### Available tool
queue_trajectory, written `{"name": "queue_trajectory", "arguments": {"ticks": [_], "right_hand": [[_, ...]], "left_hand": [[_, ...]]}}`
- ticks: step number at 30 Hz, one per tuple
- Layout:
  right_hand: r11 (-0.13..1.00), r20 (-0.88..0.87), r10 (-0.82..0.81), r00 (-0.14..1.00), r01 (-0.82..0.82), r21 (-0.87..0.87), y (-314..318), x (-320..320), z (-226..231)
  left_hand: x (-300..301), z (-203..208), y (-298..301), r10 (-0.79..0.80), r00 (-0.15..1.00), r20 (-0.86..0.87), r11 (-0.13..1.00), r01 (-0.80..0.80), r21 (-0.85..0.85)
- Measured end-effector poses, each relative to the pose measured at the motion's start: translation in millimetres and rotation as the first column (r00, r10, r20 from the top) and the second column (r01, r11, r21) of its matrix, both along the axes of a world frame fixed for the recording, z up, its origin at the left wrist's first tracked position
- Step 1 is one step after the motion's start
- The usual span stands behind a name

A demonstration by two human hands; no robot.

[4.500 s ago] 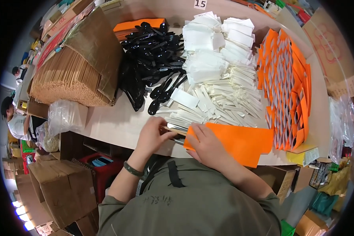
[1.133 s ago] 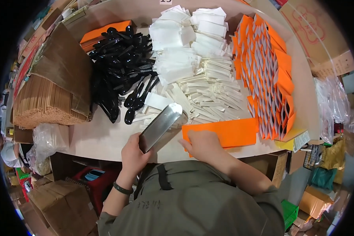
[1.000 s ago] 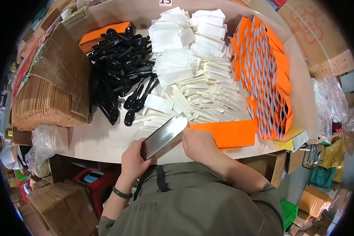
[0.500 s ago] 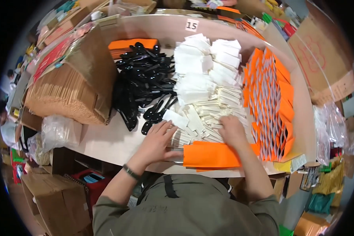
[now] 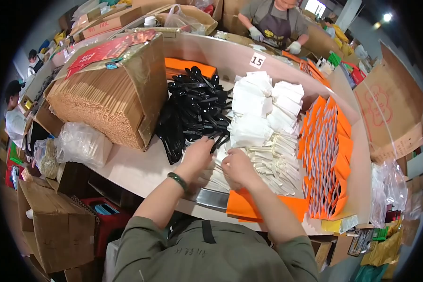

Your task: Sorting and packaging black and white plastic items into groups using a metal tray on a production line.

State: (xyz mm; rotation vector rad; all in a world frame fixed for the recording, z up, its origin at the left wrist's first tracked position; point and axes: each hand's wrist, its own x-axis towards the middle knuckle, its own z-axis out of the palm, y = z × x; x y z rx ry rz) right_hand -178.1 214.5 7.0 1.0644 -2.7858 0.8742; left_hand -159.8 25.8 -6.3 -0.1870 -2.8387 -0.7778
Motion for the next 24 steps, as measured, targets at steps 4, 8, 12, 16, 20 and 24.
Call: {"name": "queue_trajectory", "arguments": {"ticks": [4, 8, 12, 16, 20, 24], "right_hand": [[0.965, 0.114, -0.133, 0.984, 0.103, 0.240, -18, 1, -18], [0.997, -0.021, -0.006, 1.000, 0.007, 0.070, -3, -21, 1], [0.995, -0.076, -0.002, 0.997, -0.005, -0.100, -10, -35, 54], [0.969, 0.476, 0.241, 0.846, -0.239, -0.066, -24, 19, 79], [0.916, 0.467, 0.182, 0.866, -0.322, 0.240, -12, 85, 18], [0.979, -0.016, 0.135, 0.991, -0.136, -0.151, -4, 103, 12]], "left_hand": [[4, -3, -11, 0.050, 0.998, 0.043, 0.994, -0.045, -0.103], [20, 6, -25, 0.108, 0.986, 0.127, 0.990, -0.095, -0.105], [17, 8, -33, 0.101, 0.992, 0.072, 0.992, -0.095, -0.079], [28, 12, -48, 0.212, 0.975, 0.060, 0.962, -0.219, 0.161], [58, 17, -49, 0.240, 0.964, 0.111, 0.860, -0.265, 0.437], [106, 10, -40, 0.283, 0.959, 0.008, 0.795, -0.239, 0.558]]}}
